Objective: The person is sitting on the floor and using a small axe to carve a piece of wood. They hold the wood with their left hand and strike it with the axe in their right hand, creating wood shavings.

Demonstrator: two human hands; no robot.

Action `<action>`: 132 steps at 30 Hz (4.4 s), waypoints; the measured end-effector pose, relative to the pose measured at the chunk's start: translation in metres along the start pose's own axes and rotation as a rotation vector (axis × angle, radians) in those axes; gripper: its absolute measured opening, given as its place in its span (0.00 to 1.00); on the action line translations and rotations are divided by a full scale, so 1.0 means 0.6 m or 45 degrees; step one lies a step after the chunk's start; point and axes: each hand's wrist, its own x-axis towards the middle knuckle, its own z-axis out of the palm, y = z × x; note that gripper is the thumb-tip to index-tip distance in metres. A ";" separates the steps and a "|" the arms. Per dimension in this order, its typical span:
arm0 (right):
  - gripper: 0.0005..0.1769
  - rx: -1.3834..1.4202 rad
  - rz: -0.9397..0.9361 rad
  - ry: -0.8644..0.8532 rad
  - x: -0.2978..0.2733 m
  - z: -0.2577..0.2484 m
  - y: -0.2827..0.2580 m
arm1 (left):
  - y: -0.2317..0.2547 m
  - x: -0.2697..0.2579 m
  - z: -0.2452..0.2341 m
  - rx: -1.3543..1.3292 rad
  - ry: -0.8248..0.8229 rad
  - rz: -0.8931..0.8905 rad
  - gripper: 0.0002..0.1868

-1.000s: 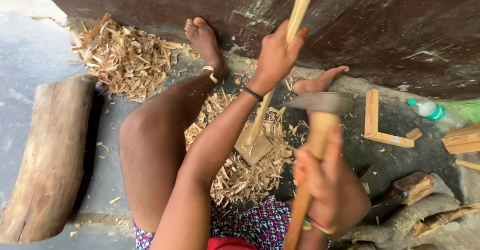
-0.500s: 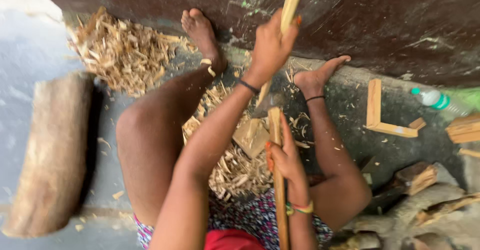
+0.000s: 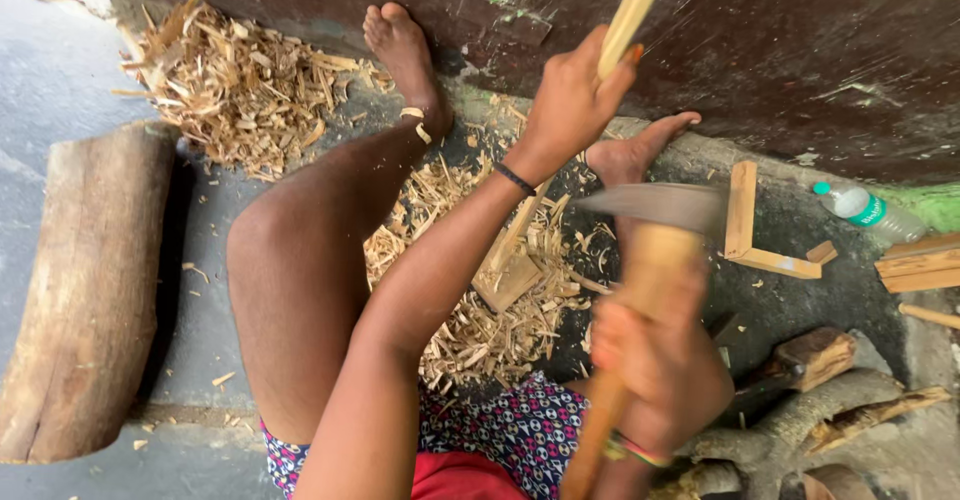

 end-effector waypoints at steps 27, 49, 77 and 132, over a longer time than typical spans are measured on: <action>0.51 -0.169 0.286 -0.231 0.074 0.056 0.128 | -0.004 0.029 -0.044 0.143 0.047 -0.249 0.09; 0.53 -0.155 0.316 -0.237 0.065 0.053 0.119 | -0.011 0.010 -0.024 0.163 0.081 -0.036 0.11; 0.48 0.445 0.554 -0.054 0.051 -0.125 0.329 | 0.011 -0.010 -0.064 -0.641 -0.713 -0.341 0.10; 0.48 0.175 -0.131 0.010 -0.031 0.013 -0.056 | -0.058 0.007 -0.030 -0.820 -0.604 -0.521 0.11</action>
